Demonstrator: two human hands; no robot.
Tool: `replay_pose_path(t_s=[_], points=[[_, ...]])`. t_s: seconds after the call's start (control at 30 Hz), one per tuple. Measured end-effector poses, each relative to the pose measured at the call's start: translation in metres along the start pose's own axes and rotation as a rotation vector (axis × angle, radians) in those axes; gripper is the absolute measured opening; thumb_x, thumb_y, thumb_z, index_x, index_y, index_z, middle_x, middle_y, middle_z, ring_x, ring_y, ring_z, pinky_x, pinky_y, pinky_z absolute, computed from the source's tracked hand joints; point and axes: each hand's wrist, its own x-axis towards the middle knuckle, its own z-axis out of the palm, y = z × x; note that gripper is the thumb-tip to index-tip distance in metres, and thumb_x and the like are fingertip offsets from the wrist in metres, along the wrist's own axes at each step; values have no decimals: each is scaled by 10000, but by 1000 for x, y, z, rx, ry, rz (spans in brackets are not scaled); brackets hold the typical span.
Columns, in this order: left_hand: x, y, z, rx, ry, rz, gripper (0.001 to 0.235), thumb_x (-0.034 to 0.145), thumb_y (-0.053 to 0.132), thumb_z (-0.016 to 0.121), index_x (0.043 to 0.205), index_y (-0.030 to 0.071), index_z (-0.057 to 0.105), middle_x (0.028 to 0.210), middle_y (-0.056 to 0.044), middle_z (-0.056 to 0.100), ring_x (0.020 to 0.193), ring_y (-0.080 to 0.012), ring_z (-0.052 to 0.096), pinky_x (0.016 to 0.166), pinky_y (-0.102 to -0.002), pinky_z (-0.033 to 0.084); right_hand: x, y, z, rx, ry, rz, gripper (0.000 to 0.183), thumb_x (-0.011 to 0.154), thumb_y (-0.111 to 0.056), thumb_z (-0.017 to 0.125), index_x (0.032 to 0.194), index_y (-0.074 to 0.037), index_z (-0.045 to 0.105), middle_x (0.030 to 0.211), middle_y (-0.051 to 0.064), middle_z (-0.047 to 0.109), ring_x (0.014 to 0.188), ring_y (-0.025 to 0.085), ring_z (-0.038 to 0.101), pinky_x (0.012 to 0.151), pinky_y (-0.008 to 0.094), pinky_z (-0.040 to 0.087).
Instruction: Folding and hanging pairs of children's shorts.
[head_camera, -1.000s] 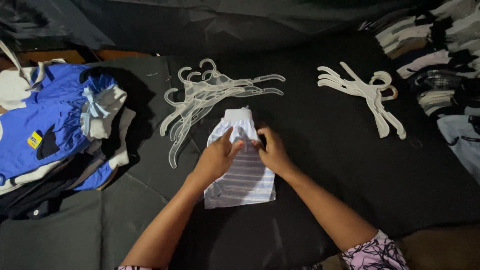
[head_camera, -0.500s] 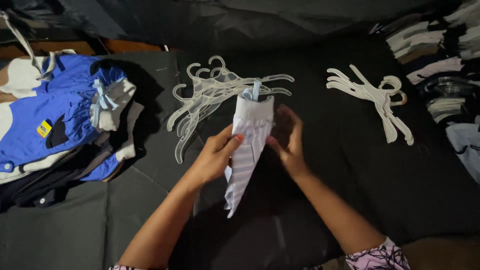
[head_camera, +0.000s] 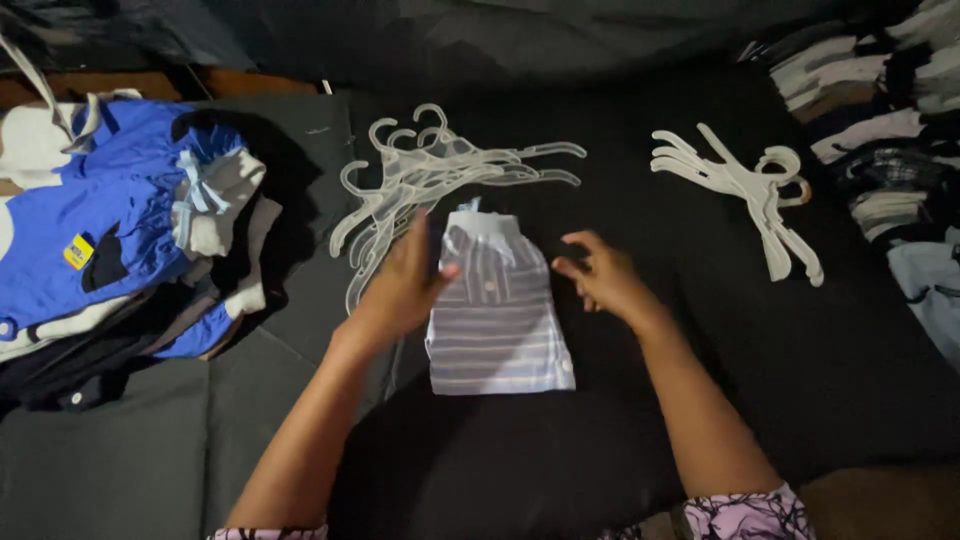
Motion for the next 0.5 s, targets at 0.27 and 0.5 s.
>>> replay_pose_path(t_s=[0.27,0.5], points=[[-16,-2,44,388,-382,214,1234,735,793,661,1633,74,213,1672,-219,232,1521,-481,205,1174,-653,264,-23,-32,68,-252,232,-610,782,898,-387,761,1522,-66,416,1401,202,542,1315,379,530,1054,478,484],[-28,-20,79,522,-180,279,1117,848,906,359,1619,104,265,1681,-137,255,1554,-340,211,1201,-624,222,-27,-40,93,-850,-43,-637,654,1060,-448,422,1654,-263,221,1671,88,309,1549,318,225,1208,564,177]])
